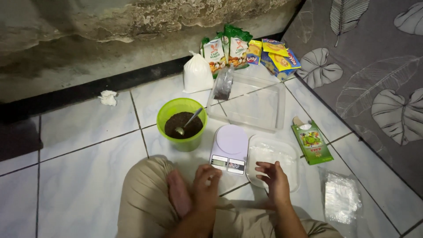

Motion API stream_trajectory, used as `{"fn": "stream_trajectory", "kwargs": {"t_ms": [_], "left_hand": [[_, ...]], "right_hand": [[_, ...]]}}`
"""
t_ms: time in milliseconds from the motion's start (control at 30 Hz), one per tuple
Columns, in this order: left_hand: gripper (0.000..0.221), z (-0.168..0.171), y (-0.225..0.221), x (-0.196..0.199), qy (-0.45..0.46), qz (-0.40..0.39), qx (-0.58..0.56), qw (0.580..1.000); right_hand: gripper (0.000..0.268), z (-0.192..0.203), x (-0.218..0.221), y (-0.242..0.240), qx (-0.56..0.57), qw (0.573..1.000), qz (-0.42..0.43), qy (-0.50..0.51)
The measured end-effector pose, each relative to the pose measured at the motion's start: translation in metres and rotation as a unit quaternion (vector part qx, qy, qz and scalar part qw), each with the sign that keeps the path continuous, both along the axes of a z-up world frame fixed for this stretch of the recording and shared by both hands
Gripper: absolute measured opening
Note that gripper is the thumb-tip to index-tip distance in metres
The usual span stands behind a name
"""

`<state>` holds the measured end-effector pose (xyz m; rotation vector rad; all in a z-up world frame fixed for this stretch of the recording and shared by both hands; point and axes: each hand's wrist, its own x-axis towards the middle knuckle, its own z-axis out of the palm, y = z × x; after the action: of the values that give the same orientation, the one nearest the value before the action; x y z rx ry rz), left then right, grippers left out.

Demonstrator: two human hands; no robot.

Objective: Packaging dark powder into small plastic bags using a spoon and a digital scale on the floor.

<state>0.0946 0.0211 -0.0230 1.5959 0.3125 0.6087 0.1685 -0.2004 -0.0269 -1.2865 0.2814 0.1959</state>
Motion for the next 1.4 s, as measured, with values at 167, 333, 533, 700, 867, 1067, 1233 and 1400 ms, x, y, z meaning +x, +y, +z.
{"fn": "stream_trajectory", "kwargs": {"t_ms": [167,333,533,700,867,1067,1233,1400], "left_hand": [[0.026,0.028,0.053,0.045,-0.127,-0.005,-0.264,0.956],[0.015,0.092,0.161,0.096,-0.069,0.068,0.231,0.968],[0.014,0.088,0.223,0.135,-0.049,0.076,0.344,0.934],[0.011,0.070,0.247,0.140,-0.057,0.051,0.299,0.951],[0.015,0.066,0.274,0.139,-0.027,0.033,0.267,0.963],[0.012,0.063,0.292,0.134,-0.024,0.044,0.201,0.978],[0.007,0.058,0.294,0.138,-0.045,0.051,0.171,0.983],[0.006,0.056,0.291,0.141,-0.055,0.048,0.178,0.981]], "right_hand": [[0.062,0.007,-0.006,0.014,-0.062,0.998,-0.009,0.022],[0.033,0.029,-0.008,0.049,-0.292,0.955,0.054,0.007],[0.023,0.083,0.028,0.115,-0.416,0.865,0.127,-0.251],[0.017,0.109,0.095,0.208,-0.479,0.705,0.243,-0.462],[0.010,0.059,0.160,0.277,-0.600,0.481,0.329,-0.548],[0.023,0.037,0.168,0.305,-0.738,0.309,0.478,-0.363],[0.023,0.054,0.173,0.289,-0.817,0.285,0.361,-0.347],[0.022,0.051,0.168,0.325,-0.804,0.349,0.425,-0.227]]}}
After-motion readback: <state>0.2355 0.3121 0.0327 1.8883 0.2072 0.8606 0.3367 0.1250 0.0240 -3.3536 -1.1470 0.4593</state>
